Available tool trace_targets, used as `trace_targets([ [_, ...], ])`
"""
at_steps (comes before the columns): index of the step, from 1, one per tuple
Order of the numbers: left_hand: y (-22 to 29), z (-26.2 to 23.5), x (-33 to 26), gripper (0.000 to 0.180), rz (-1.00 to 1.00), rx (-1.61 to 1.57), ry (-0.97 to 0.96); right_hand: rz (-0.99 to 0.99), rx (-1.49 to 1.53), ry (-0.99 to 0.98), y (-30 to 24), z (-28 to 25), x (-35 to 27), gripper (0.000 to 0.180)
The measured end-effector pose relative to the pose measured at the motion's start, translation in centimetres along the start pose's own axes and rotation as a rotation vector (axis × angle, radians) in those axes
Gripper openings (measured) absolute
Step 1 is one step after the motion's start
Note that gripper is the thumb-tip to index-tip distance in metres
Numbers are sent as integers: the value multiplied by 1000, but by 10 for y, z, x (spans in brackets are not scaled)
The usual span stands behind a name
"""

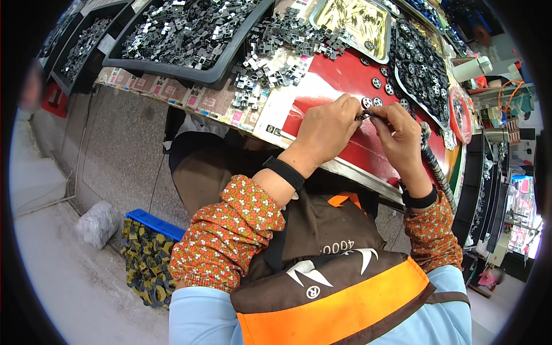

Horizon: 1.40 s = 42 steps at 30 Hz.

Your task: Assembling small metal components using a hammer and precision tool at a workbench.

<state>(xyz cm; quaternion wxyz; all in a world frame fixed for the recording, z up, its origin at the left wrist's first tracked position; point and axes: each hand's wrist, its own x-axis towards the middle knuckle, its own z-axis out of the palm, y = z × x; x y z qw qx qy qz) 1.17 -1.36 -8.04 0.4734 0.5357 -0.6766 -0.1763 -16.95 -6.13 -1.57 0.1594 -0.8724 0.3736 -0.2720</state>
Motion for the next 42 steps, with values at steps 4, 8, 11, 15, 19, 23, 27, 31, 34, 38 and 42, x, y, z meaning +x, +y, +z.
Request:
trace_targets([
  [4, -1, 1, -1, 18, 2, -12, 12, -34, -24, 14, -4, -1, -1, 15],
  [8, 0, 1, 0, 18, -7, -20, 5, -67, -58, 19, -3, 0, -2, 15],
  [11, -2, 2, 0, 18, -9, 2, 1, -104, -83, 35, -6, 1, -1, 16],
  [15, -1, 1, 1, 17, -9, -13, 4, -49, -19, 47, -2, 3, -2, 17],
  [19, -2, 1, 0, 17, -12, -4, -9, -79, -50, 44, -6, 2, -1, 16],
  [23, 0, 1, 0, 18, -19, 3, -27, -293, -355, 26, -11, -1, -4, 26],
  [27, -2, 1, -2, 19, -4, 13, -24, -476, -644, -44, -10, 0, -9, 43],
  [31, 0, 2, 2, 20, 19, 49, -46, -496, -737, -102, -13, -3, -9, 44],
  [34, 1, 0, 4, 20, 1, 45, -63, -529, -744, -65, -8, 2, -8, 45],
  [38, -1, 0, 5, 20, -1, 15, -50, -479, -697, -92, -4, 3, -10, 47],
  [42, -1, 0, 2, 21, 0, 0, -50, -291, -429, -72, -7, -4, -18, 41],
])
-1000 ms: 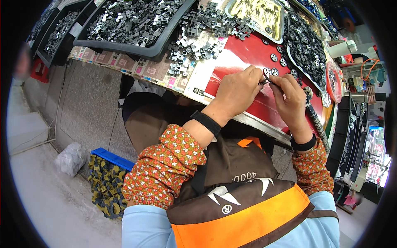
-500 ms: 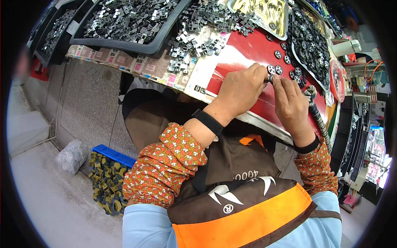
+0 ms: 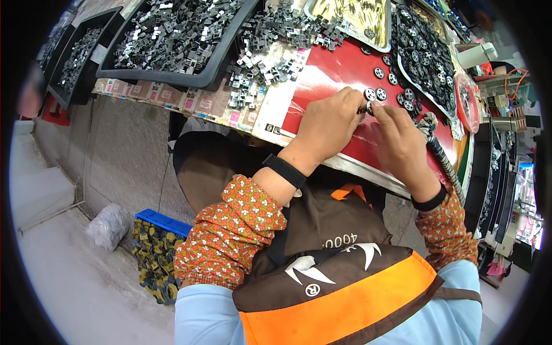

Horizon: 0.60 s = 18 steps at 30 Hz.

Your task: Assembling small metal components using a hammer and precision tool at a workbench.

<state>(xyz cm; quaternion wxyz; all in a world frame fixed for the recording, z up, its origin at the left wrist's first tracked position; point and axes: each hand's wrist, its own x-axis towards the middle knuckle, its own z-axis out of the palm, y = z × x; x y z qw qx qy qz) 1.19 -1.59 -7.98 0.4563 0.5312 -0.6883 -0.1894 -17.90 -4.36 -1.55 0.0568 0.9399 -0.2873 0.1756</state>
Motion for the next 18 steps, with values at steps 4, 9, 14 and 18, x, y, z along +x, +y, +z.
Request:
trace_targets([
  [4, 0, -1, -2, 19, -24, -29, 10, 341, 124, 91, 31, -28, -24, 28],
  [9, 2, -3, 3, 17, -36, -46, 22, 547, -208, 7, 95, -51, -104, 29],
  [14, 1, -3, 6, 15, -78, -14, -12, 589, -117, -129, 98, -48, -141, 36],
  [18, 1, -2, 5, 18, -128, -36, -53, 530, -132, -81, 101, -44, -147, 26],
])
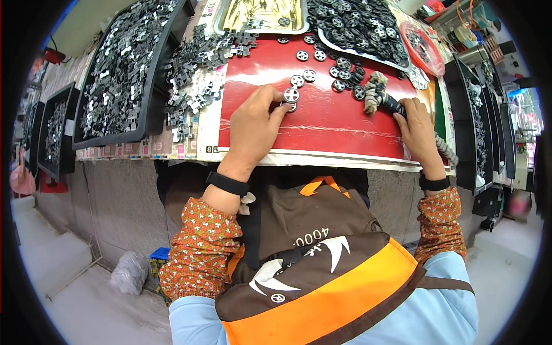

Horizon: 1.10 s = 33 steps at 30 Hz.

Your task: Assembling small metal components using a hammer and precision tool at a workbench.

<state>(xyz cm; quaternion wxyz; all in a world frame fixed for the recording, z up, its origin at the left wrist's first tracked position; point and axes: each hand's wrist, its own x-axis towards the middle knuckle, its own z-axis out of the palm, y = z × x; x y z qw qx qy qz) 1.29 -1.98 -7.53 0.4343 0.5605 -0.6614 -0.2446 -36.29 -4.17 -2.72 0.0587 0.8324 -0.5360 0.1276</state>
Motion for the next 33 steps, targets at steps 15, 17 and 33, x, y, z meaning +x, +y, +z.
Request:
trace_targets([
  [15, -1, 1, 3, 8, 21, 36, -10, -129, 597, -85, -113, -71, 50, 62],
  [17, 2, -1, 3, 14, -19, 28, -17, -217, 586, 77, -121, -75, 57, 62],
  [33, 1, 0, -1, 15, 30, 37, 36, -266, 653, 274, -131, -58, 79, 67],
])
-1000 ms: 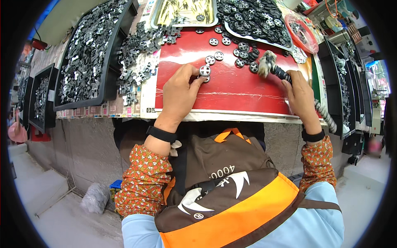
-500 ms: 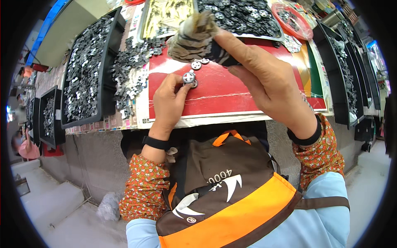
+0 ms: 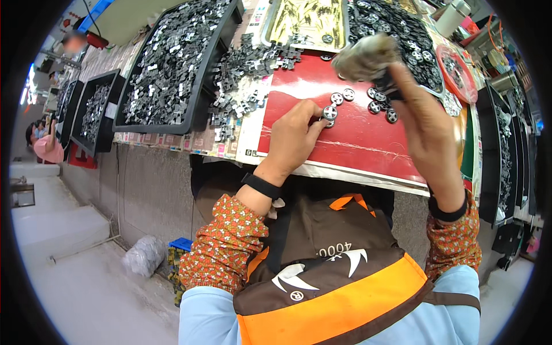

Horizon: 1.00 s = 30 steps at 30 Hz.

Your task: Assembling small metal components using a hammer and precision tool at a workbench.

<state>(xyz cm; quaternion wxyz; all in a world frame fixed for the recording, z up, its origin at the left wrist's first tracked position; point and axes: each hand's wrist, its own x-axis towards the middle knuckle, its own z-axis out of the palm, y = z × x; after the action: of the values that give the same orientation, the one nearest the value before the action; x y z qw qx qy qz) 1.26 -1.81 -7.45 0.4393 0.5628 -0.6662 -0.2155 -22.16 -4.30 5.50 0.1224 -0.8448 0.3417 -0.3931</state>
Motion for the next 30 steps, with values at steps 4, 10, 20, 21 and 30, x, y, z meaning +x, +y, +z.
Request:
trace_targets([
  [4, 2, -2, 1, 18, 13, -57, -13, -80, 27, 58, -10, 5, -3, 65],
  [10, 2, -1, 4, 19, 69, 2, -10, 136, -283, -271, 15, 26, -27, 64],
  [20, -1, 1, 3, 19, 70, -18, -6, 30, -66, -91, 8, 20, -31, 67],
  [21, -1, 2, 4, 19, 102, -10, 14, 85, -221, -254, 4, 21, -37, 68],
  [30, -3, -5, 5, 10, -201, -259, -19, 223, -136, 4, 42, -9, -53, 58],
])
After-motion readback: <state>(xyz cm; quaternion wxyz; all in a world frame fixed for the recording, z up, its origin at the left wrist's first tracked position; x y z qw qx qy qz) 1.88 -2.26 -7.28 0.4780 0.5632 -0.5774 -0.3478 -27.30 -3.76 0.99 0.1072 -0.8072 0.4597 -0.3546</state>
